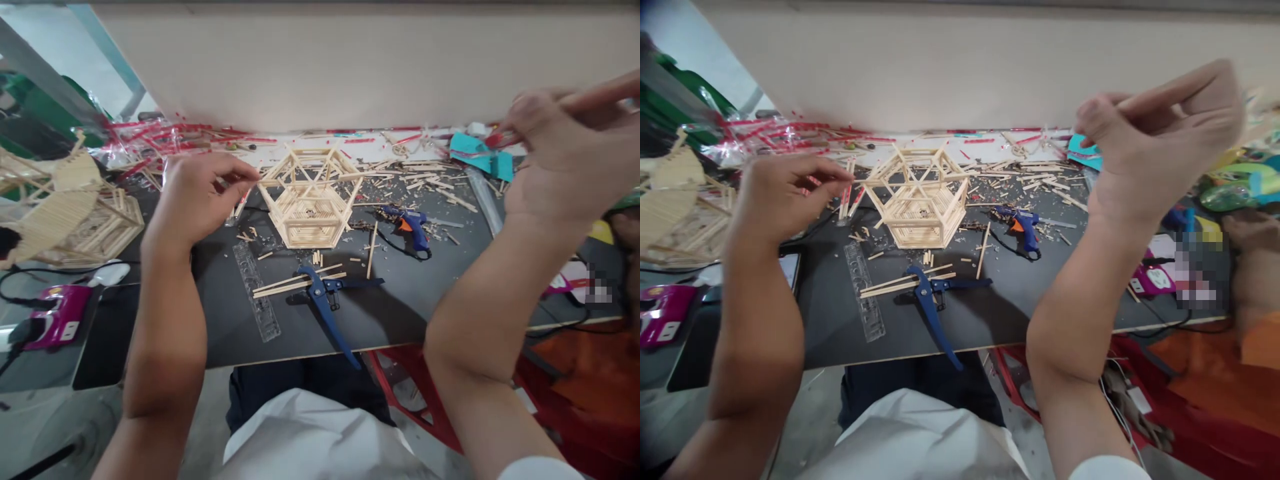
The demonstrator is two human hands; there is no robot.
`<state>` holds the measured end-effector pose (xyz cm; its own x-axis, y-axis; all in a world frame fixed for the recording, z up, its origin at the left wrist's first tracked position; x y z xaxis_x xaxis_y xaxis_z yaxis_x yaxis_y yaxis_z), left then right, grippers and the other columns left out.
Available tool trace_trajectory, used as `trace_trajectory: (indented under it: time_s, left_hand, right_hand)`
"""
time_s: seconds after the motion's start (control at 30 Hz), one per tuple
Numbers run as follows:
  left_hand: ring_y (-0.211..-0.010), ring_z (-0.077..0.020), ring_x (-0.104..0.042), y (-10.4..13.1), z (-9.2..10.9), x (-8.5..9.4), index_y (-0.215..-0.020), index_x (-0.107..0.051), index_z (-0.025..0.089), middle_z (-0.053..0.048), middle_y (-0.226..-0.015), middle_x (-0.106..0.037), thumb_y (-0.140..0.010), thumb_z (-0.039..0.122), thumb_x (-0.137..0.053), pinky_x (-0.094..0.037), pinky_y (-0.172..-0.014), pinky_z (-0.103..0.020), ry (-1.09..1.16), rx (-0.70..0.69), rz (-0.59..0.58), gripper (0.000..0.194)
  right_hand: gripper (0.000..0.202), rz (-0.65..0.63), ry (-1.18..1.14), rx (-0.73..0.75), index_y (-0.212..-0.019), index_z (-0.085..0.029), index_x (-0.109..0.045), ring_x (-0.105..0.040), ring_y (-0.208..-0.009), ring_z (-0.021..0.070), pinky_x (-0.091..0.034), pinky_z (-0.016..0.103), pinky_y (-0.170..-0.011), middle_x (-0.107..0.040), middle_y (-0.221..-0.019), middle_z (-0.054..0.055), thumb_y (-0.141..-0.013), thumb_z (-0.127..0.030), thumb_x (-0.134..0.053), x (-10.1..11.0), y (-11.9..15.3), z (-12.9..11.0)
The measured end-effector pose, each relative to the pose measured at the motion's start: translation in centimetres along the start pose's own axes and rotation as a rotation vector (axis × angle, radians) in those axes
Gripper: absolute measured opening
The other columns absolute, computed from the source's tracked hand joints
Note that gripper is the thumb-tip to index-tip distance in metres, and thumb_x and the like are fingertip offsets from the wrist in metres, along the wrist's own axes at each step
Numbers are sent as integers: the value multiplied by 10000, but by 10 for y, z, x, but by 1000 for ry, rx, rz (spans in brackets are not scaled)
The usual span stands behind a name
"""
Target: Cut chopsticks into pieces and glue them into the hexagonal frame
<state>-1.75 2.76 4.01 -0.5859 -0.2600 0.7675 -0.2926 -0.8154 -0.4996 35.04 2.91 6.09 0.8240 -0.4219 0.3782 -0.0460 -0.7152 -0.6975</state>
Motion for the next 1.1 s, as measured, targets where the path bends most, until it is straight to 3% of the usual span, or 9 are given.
trace_trajectory:
  time_s: [0.03,0.1,0.23,0.33,0.43,0.63,0.73,0.87,1.1]
  left_hand:
    - [-622,-75,-565,4,-5,-6,-958,-769,185,17,-875,-755,-859,205,-714,-485,-666,-229,21,55,-8,115]
    - [-610,-93,-585,16,-19,-22,-953,-748,173,0,-785,-725,-859,308,-730,-483,-631,-228,114,210,-8,166]
    - [-487,-105,-596,46,-45,-54,-884,-628,163,-19,-708,-668,-940,587,-540,-435,-442,-215,368,599,83,437]
    - [-459,-95,-615,54,-41,-81,-886,-566,166,-55,-869,-691,-960,608,-485,-377,-347,-196,657,747,-48,455]
    - [-496,-89,-650,53,-32,-96,-870,-561,159,-67,-932,-685,-932,560,-582,-371,-338,-163,872,853,-203,406]
    - [-535,-118,-685,53,-15,-113,-965,-642,125,-116,-990,-721,-843,407,-749,-395,-347,-143,1212,843,-447,326]
    - [-518,-111,-670,54,-11,-121,-1044,-671,118,-132,-991,-739,-880,431,-696,-384,-340,-141,1294,870,-466,354]
    - [-547,-119,-685,53,-5,-131,-1095,-698,112,-150,-989,-752,-885,418,-675,-391,-343,-133,1323,902,-529,373]
    - [-718,-242,-763,52,2,-134,-1159,-638,144,-134,-979,-756,-733,396,-818,-501,-397,-175,1324,713,-450,527]
  right_hand:
    - [226,138,-28,29,-906,-331,-556,-691,-869,250,-553,425,-725,-550,-758,10,-872,-507,-693,2,6,-5]
    - [265,242,-93,-5,-819,-299,-549,-688,-734,216,-553,386,-652,-562,-708,3,-815,-427,-781,-8,20,-3]
    - [372,37,-180,-168,-1110,-287,-588,-708,-739,210,-577,384,-668,-711,-768,18,-829,-467,-754,-56,48,28]
    - [354,-88,-270,-253,-1112,-267,-633,-717,-715,197,-604,389,-682,-745,-787,13,-839,-473,-723,-81,70,45]
    - [292,-84,-335,-343,-1027,-241,-665,-711,-669,180,-606,361,-649,-748,-772,15,-838,-459,-710,-96,84,49]
    - [375,-102,-356,-456,-814,-217,-622,-634,-568,141,-539,292,-548,-677,-664,2,-792,-577,-724,-126,98,43]
    - [482,-114,-380,-502,-762,-225,-549,-561,-490,117,-483,271,-493,-616,-585,-16,-800,-696,-643,-138,104,47]
    - [550,-69,-446,-540,-770,-234,-515,-586,-543,120,-505,273,-507,-629,-677,-2,-761,-776,-612,-146,107,52]
    - [516,-89,-603,-522,-817,-247,-486,-552,-553,100,-480,249,-478,-643,-779,-9,-767,-733,-653,-149,107,43]
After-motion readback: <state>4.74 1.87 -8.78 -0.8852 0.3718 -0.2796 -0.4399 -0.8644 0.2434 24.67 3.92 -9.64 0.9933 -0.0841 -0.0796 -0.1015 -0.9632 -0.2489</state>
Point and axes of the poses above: each hand's wrist, its own y-axis away from the middle knuckle, its own x-axis out of the back of the hand, z = x × y, the point moved 7 cm from there along -y, towards the middle knuckle
